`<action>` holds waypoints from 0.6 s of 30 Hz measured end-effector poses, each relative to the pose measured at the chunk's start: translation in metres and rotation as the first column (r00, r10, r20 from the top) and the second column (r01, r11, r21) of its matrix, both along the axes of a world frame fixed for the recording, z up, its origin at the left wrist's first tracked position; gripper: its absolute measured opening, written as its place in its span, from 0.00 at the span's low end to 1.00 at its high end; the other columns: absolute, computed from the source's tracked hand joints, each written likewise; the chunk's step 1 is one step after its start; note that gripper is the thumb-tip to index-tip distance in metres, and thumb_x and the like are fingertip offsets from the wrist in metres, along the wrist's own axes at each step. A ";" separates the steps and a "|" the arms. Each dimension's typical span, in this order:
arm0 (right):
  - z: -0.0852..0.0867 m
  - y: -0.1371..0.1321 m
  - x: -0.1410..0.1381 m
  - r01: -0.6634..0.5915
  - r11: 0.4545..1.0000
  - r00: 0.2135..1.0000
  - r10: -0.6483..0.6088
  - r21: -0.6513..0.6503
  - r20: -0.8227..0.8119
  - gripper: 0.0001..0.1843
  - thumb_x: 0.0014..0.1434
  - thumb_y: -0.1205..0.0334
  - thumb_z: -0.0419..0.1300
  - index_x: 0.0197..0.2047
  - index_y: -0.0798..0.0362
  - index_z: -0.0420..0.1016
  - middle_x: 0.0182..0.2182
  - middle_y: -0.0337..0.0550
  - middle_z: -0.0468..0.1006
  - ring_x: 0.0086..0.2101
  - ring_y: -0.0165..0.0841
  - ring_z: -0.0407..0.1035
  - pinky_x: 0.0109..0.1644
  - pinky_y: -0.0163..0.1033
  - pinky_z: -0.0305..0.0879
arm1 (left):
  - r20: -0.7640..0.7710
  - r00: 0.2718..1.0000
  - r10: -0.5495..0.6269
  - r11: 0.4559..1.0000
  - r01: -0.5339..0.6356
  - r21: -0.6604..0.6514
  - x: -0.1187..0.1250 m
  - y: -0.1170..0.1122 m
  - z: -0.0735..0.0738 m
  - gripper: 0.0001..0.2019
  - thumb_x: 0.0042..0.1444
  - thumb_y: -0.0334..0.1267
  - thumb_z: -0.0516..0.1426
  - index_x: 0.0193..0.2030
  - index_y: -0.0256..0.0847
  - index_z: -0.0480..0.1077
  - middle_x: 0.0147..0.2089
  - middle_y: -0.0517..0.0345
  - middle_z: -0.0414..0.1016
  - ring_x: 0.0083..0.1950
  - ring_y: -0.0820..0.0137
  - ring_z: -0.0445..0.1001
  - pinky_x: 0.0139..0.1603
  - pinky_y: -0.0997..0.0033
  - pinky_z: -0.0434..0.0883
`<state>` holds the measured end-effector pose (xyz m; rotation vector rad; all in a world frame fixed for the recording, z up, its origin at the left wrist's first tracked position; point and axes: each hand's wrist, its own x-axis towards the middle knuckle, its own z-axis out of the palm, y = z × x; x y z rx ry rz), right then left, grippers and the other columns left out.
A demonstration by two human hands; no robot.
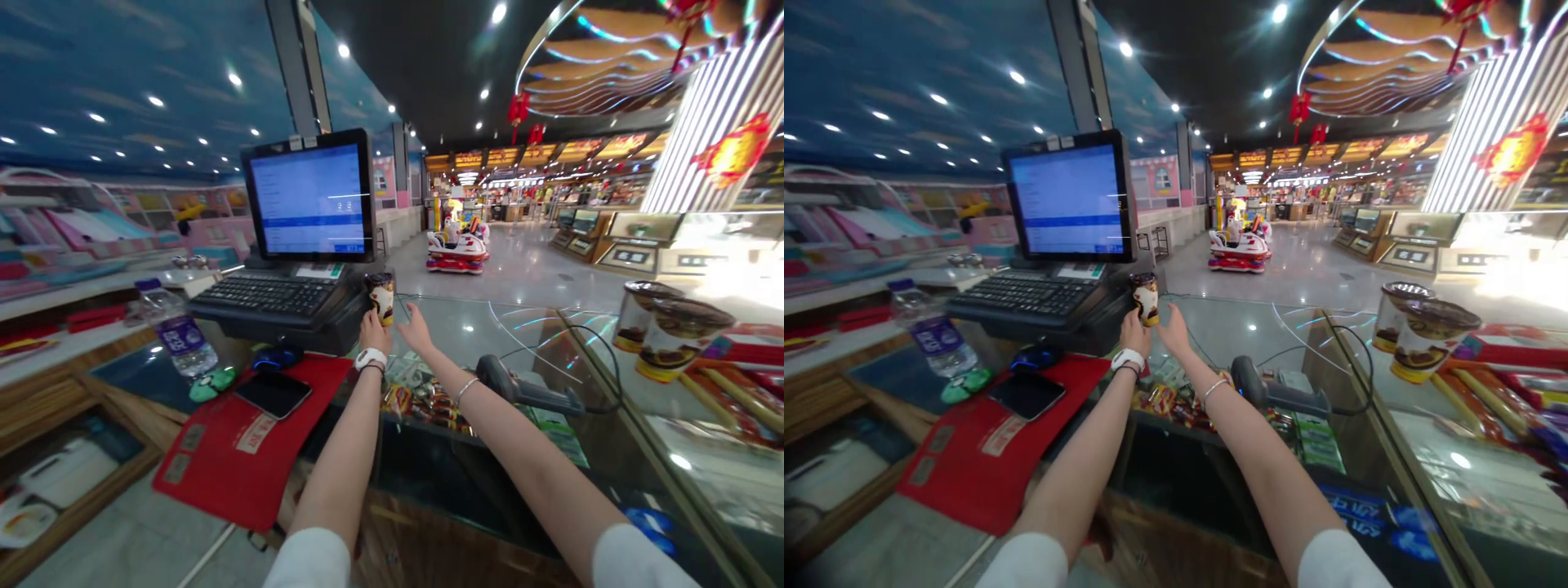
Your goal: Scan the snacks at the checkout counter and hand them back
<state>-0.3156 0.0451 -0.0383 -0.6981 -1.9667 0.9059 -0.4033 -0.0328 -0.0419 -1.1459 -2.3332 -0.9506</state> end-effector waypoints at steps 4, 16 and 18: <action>-0.011 0.011 -0.027 -0.021 0.999 1.000 0.020 -0.048 -0.019 0.36 0.51 0.70 0.57 0.65 0.59 0.59 0.64 0.60 0.66 0.64 0.40 0.61 0.67 0.46 0.57 | 0.004 0.999 -0.033 0.999 0.033 -0.013 -0.008 0.009 -0.007 0.32 0.55 0.24 0.51 0.68 0.35 0.57 0.68 0.36 0.62 0.69 0.54 0.63 0.67 0.53 0.65; -0.034 0.045 -0.075 -0.176 0.976 0.984 0.171 -0.132 -0.054 0.46 0.47 0.73 0.57 0.70 0.55 0.51 0.63 0.58 0.68 0.62 0.39 0.65 0.63 0.50 0.63 | 0.218 0.961 -0.171 0.980 0.143 0.136 -0.027 0.024 -0.011 0.42 0.54 0.21 0.51 0.75 0.38 0.43 0.71 0.43 0.62 0.69 0.60 0.65 0.67 0.59 0.67; -0.033 0.045 -0.078 -0.229 0.962 0.973 0.220 -0.149 -0.070 0.48 0.46 0.74 0.56 0.71 0.56 0.49 0.62 0.57 0.70 0.61 0.37 0.66 0.62 0.48 0.65 | 0.258 0.950 -0.175 0.978 0.138 0.156 -0.027 0.024 -0.011 0.42 0.54 0.21 0.51 0.76 0.41 0.42 0.71 0.47 0.62 0.68 0.61 0.66 0.66 0.60 0.68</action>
